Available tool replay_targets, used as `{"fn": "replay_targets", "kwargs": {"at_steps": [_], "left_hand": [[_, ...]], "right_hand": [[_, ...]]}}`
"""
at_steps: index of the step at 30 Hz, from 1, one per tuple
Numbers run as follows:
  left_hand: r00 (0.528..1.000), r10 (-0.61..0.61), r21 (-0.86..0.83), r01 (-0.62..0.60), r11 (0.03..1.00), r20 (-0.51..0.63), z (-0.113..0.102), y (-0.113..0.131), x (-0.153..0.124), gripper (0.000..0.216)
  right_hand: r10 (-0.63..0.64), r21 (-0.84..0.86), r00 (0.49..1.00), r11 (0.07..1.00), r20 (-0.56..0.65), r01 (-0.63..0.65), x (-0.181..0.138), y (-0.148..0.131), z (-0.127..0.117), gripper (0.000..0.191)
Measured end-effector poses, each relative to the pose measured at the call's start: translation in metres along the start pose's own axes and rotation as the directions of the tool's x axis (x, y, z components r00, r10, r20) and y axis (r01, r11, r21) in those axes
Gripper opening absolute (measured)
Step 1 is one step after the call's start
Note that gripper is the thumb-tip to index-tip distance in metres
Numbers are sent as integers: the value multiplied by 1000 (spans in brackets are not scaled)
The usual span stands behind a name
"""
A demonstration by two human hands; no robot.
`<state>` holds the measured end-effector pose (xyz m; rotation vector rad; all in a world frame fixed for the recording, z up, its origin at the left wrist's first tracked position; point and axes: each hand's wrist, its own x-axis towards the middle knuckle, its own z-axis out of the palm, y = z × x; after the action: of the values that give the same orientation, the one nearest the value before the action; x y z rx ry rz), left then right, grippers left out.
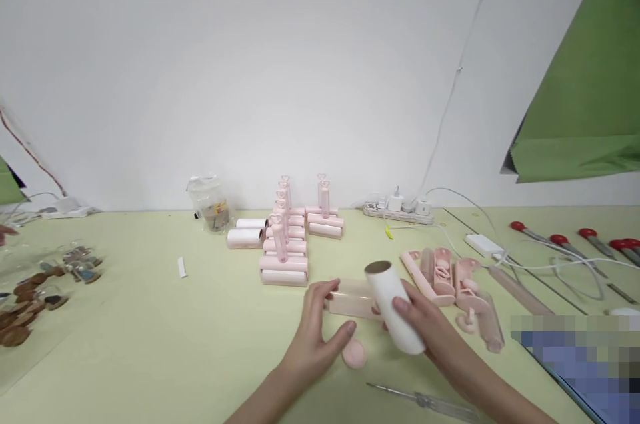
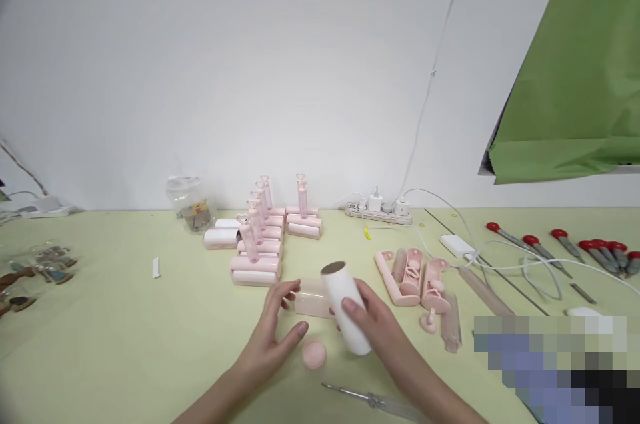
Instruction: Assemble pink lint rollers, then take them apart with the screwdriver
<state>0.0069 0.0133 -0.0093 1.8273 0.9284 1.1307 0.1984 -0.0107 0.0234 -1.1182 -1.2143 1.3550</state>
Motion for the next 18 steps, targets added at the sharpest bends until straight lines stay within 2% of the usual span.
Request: {"fn": "replay_targets", "kwargs": {"at_steps": [2, 5, 7, 9, 11, 12, 14, 16, 18], "left_hand": [[994, -86, -184, 99, 978, 73, 6, 11, -4, 49], [976, -182, -428, 216, 878, 119, 12, 23, -6, 40], [975, -206, -537, 218, 815, 84, 10, 28, -5, 37], [971, -228, -598, 221, 771, 66, 6, 33, -3, 37], [958, -246, -617, 281, 735, 144, 2, 36, -1, 36], [946, -253, -621, 323, 714, 201, 2, 37, -1, 37], [918, -272, -634, 397, 664, 290, 3, 36, -1, 51], [903, -303, -654, 429, 623, 303, 7, 33, -2, 71], [901, -321, -656, 433, 619, 292, 9, 29, -3, 82]], "right_hand": [[-103, -177, 990, 977, 97, 119, -4, 5, 9, 44], [-166, -270, 965, 938, 205, 219, -8, 7, 17, 45], [-169, -307, 975, 929, 147, 207, -10, 4, 17, 43], [-191, -352, 982, 918, 16, 184, -11, -2, 14, 42], [-257, -410, 965, 886, -49, 215, -13, -7, 10, 42], [-302, -443, 953, 856, -11, 266, -14, -8, 8, 42], [-354, -493, 923, 782, 154, 382, -16, -6, 7, 39], [-338, -504, 893, 739, 296, 447, -19, -2, 7, 38], [-305, -487, 896, 758, 324, 434, -20, 2, 7, 42]]}}
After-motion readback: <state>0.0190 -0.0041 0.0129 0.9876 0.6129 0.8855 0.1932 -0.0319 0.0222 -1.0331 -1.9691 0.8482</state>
